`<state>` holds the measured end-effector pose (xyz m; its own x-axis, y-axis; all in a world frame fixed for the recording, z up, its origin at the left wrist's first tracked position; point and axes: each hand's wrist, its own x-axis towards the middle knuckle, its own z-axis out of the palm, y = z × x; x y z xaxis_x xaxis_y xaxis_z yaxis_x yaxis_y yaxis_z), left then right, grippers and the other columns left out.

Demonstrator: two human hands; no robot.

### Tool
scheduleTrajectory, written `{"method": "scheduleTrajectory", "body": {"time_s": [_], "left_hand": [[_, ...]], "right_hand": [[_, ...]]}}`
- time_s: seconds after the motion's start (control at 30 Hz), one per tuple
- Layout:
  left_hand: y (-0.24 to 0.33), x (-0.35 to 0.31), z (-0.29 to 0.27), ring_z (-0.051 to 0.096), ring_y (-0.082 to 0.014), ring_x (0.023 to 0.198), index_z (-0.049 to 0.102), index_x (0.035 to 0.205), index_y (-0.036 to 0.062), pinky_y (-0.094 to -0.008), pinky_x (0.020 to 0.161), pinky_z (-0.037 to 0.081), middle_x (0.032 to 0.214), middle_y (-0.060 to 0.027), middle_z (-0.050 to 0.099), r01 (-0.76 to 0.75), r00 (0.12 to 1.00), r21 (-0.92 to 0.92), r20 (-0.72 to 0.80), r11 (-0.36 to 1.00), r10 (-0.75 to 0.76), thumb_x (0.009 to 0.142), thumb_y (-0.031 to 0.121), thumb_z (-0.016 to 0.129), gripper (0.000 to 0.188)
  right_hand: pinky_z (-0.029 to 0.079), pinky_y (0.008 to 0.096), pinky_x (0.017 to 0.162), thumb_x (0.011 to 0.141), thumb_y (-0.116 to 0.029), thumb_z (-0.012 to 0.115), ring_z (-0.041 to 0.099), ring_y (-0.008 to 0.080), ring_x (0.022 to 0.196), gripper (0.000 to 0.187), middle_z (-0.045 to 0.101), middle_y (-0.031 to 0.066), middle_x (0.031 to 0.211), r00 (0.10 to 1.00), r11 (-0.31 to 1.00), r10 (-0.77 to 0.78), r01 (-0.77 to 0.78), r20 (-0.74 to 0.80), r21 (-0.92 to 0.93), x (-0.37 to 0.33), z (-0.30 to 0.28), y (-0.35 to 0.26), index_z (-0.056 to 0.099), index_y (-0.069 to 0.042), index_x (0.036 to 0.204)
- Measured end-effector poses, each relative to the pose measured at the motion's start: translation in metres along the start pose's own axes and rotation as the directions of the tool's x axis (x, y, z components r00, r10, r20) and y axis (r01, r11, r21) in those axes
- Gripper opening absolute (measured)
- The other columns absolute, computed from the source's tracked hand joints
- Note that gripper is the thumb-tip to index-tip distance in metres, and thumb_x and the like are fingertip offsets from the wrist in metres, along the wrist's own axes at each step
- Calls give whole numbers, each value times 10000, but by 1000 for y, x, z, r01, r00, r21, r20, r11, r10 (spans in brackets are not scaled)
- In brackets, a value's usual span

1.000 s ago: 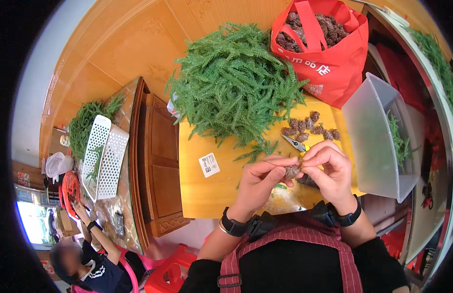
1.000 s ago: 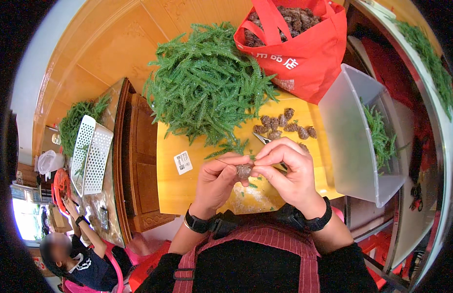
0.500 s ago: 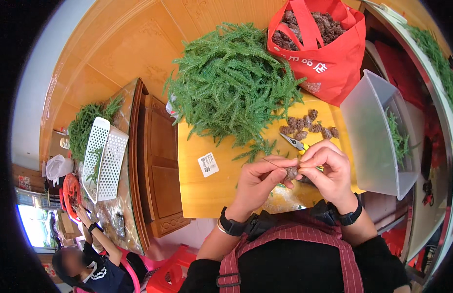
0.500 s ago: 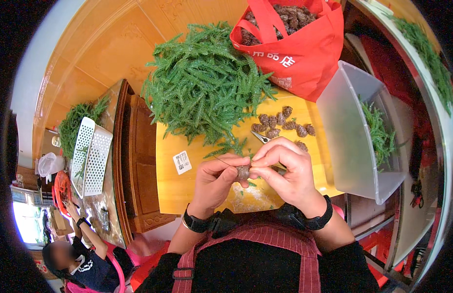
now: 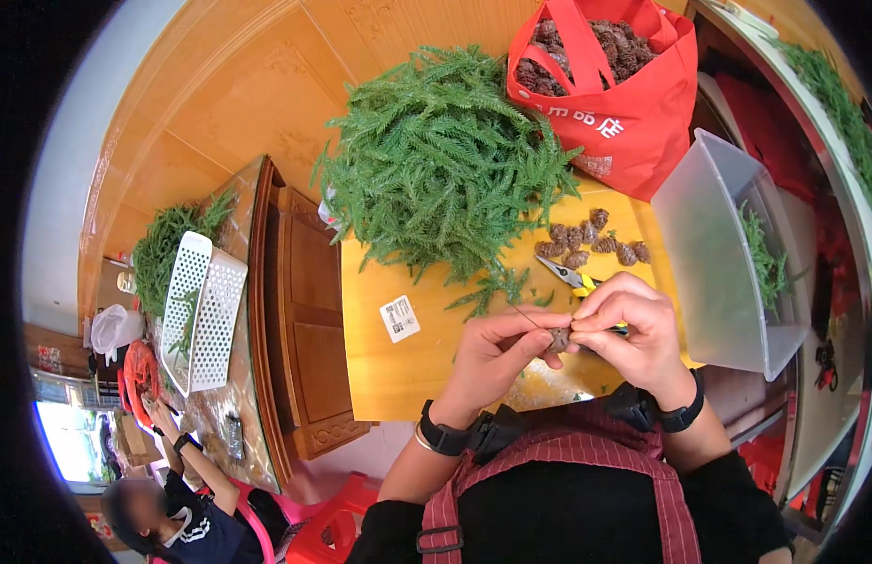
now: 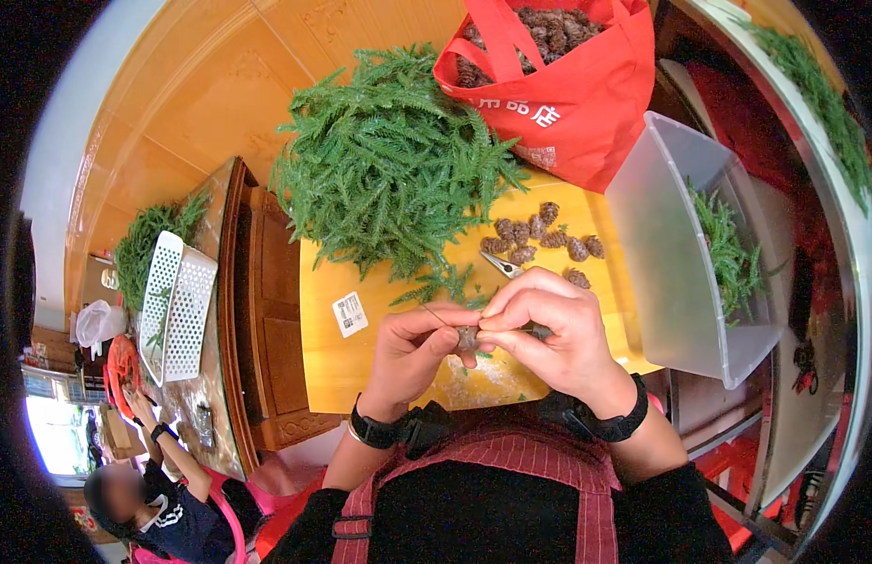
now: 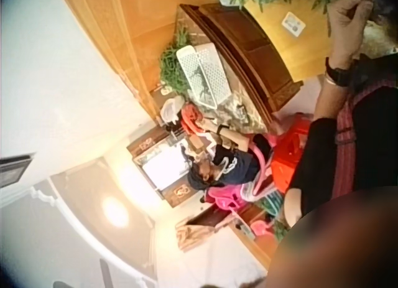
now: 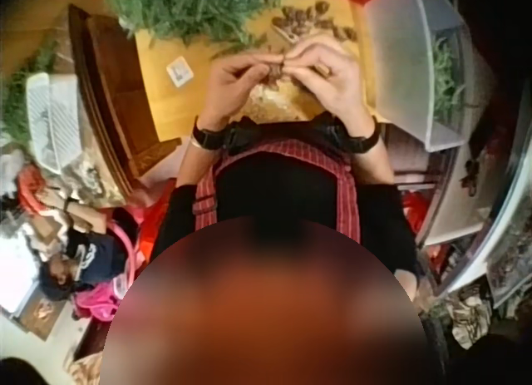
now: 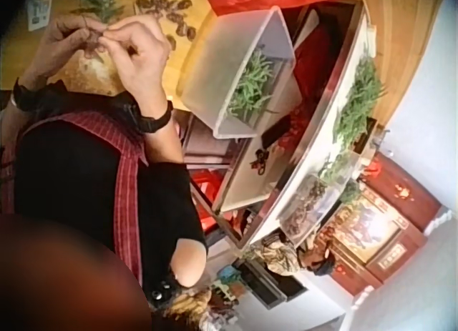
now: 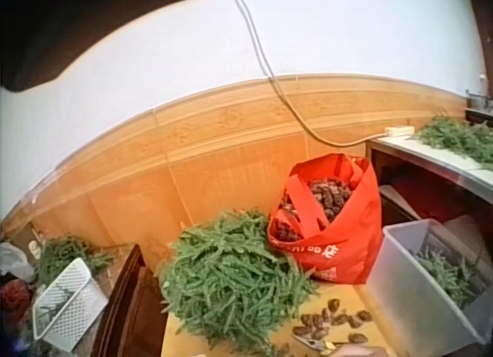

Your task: The recorder is sorting and trimming green leafy herbs and small brown items on a work table.

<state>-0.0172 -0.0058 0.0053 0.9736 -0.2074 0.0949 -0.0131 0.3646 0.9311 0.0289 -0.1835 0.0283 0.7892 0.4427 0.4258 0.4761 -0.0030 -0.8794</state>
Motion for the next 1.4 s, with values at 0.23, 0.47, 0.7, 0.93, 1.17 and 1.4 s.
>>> {"method": "scheduleTrajectory", "body": {"time_s": [0.23, 0.47, 0.7, 0.93, 1.17, 1.4], "left_hand": [[3, 1, -1, 614, -181, 726, 603, 1004, -45, -258, 602, 500, 929, -138, 614, 19, 1000, -19, 14, 1000, -19, 878, 85, 528, 196], [13, -1, -10, 607, -151, 728, 611, 966, -47, -240, 601, 492, 900, -110, 618, 268, 935, -67, 257, 961, -243, 869, 123, 552, 204], [19, 0, -10, 604, -127, 739, 614, 970, -40, -223, 624, 491, 919, -96, 625, 350, 888, 6, 317, 937, -334, 852, 83, 563, 178], [14, -6, -9, 624, -168, 766, 600, 1010, -37, -242, 610, 513, 919, -118, 626, 301, 931, -219, 276, 928, -237, 816, 58, 599, 216], [11, -7, -7, 620, -163, 715, 605, 1017, -35, -226, 589, 500, 889, -120, 626, 252, 960, -88, 149, 964, -238, 821, 65, 599, 220], [23, -5, 0, 560, -83, 621, 613, 1001, -48, -201, 574, 446, 749, -69, 638, 280, 953, -14, 128, 960, -276, 856, 119, 573, 224]], "right_hand": [[501, 273, 660, 679, 4, 708, 609, 175, 745, 103, 577, 92, 828, 992, 999, 40, -37, 122, -23, 5, -9, -4, 610, -16, 705], [447, 377, 841, 610, -169, 794, 574, 273, 1000, 311, 600, 141, 1052, 907, 964, 100, -191, 408, 186, 23, -18, -3, 619, -38, 831], [452, 365, 833, 613, -159, 792, 585, 266, 970, 369, 610, 137, 1002, 856, 924, -45, -161, 515, 348, 23, -13, 8, 655, 0, 916], [486, 295, 716, 610, -99, 786, 620, 212, 795, 252, 640, 118, 874, 924, 916, 0, -154, 383, 371, 22, -8, 6, 683, 3, 816], [487, 296, 698, 598, -63, 789, 621, 205, 805, 223, 641, 102, 850, 940, 944, 29, -138, 341, 300, 22, -8, 7, 671, -1, 777], [455, 367, 822, 599, -77, 792, 588, 240, 921, 294, 607, 143, 991, 896, 606, 295, -444, 332, 660, 11, 2, 10, 630, 10, 829]]}}
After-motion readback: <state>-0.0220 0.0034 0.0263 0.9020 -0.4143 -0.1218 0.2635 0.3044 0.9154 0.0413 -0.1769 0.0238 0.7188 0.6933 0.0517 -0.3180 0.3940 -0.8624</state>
